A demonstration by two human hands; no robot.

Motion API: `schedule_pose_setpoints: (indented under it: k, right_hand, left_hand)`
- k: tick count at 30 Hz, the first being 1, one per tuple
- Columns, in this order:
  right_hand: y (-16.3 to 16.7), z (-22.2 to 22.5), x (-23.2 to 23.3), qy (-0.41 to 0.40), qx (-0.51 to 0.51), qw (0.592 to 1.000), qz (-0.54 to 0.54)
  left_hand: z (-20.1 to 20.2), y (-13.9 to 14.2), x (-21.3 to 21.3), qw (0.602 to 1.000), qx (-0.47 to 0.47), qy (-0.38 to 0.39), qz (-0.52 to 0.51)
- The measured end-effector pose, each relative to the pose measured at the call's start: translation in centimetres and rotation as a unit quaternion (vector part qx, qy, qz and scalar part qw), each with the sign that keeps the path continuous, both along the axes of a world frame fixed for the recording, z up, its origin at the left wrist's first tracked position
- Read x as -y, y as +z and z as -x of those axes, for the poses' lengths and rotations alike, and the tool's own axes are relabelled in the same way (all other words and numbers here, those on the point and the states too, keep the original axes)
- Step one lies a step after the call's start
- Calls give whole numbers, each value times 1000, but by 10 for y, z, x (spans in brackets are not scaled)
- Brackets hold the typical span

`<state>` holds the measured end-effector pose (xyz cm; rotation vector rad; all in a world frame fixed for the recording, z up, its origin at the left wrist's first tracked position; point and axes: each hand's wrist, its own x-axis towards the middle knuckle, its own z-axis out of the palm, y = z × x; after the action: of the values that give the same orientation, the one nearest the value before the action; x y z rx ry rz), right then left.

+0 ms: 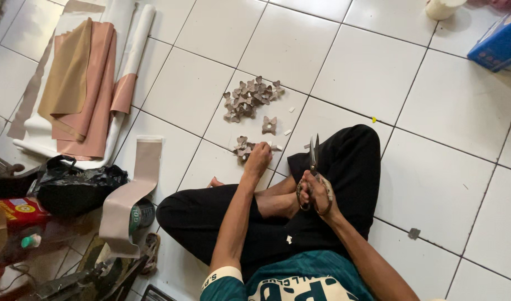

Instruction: The person sits cross-legged on the floor and cuts small bow-tie-shaped pieces from a strip of leather-like material using scissors, placing each finished piece onto a growing pile of cut pieces on the floor. They occasionally reposition the strip and pick up pieces from the pile.

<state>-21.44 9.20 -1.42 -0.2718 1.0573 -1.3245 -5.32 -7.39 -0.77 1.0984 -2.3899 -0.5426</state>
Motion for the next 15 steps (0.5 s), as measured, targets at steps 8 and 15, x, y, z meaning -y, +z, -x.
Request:
schedule_pose_setpoints:
  k: [8,15]
  right_hand:
    - [12,-1,0,12,-107,994,12]
    - [42,16,25,19,-310,930,197]
  left_hand:
    - [2,0,-7,982,-108,125,-86]
    - [-26,17,-22,664,-367,-14,-651]
